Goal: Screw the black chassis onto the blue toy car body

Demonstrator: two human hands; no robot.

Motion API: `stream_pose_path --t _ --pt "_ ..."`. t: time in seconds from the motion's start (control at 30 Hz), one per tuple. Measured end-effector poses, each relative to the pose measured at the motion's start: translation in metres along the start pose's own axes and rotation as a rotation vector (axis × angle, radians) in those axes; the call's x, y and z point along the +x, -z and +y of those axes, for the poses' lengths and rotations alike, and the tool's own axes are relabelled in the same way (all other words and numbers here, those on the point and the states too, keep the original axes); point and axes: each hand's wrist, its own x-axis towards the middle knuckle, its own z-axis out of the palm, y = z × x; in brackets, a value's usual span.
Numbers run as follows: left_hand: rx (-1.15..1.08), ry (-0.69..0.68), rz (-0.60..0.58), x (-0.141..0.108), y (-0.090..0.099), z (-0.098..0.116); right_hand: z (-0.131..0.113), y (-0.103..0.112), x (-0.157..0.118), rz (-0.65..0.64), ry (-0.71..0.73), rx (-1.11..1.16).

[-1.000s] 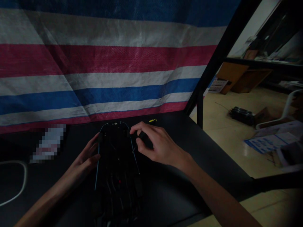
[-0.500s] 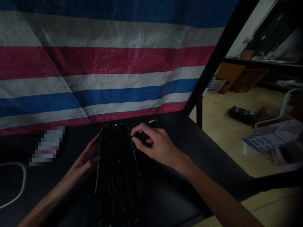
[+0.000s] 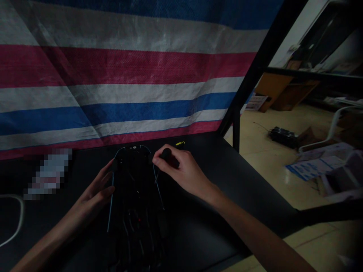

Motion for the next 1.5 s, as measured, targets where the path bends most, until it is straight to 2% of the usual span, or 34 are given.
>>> stream_pose_path --t 0.07,0.13,0.23,0.3,0.37,0.43,0.53,0.63,0.8,1.1,1.23,1.4,1.5 --pt "-0.006 -0.021 0.0 0.002 0.002 -0.004 0.002 0.011 0.006 0.023 0.027 0.109" --pt "-0.017 -0.041 -0.013 0.003 0.004 -0.008 0.004 0.035 0.011 0.072 0.055 0.17" --pt "-0.021 -0.041 -0.028 0.004 0.003 -0.009 0.013 0.08 0.01 0.053 0.009 0.009" --pt "-0.011 -0.02 -0.024 0.002 0.002 -0.005 0.027 0.102 0.001 -0.082 -0.069 -0.174" --pt "-0.009 -0.001 -0.023 0.001 0.0 -0.002 0.048 0.111 -0.011 -0.285 -0.157 -0.299" --pt "-0.014 0.0 -0.028 0.001 0.0 0.0 0.069 0.107 -0.023 -0.429 -0.22 -0.391" --pt "0.002 -0.026 -0.01 0.001 0.0 0.0 0.091 0.095 -0.031 -0.437 -0.227 -0.441" --pt "0.017 -0.015 -0.009 0.0 0.0 -0.001 0.1 0.09 -0.03 -0.405 -0.213 -0.483" --pt "0.014 0.003 -0.007 0.001 0.0 -0.001 0.101 0.089 -0.028 -0.405 -0.152 -0.525" --pt "-0.028 0.017 -0.001 0.0 0.002 -0.002 0.099 0.073 -0.027 -0.44 -0.066 -0.501" --pt "-0.049 0.021 -0.004 -0.001 -0.002 0.0 0.096 0.084 -0.026 -0.431 -0.078 -0.496" --pt "0.013 0.033 -0.008 -0.004 0.0 0.002 0.095 0.103 -0.026 -0.312 -0.136 -0.511" --pt "0.06 0.01 -0.027 -0.004 0.004 0.0 0.098 0.1 -0.027 -0.364 -0.148 -0.473"
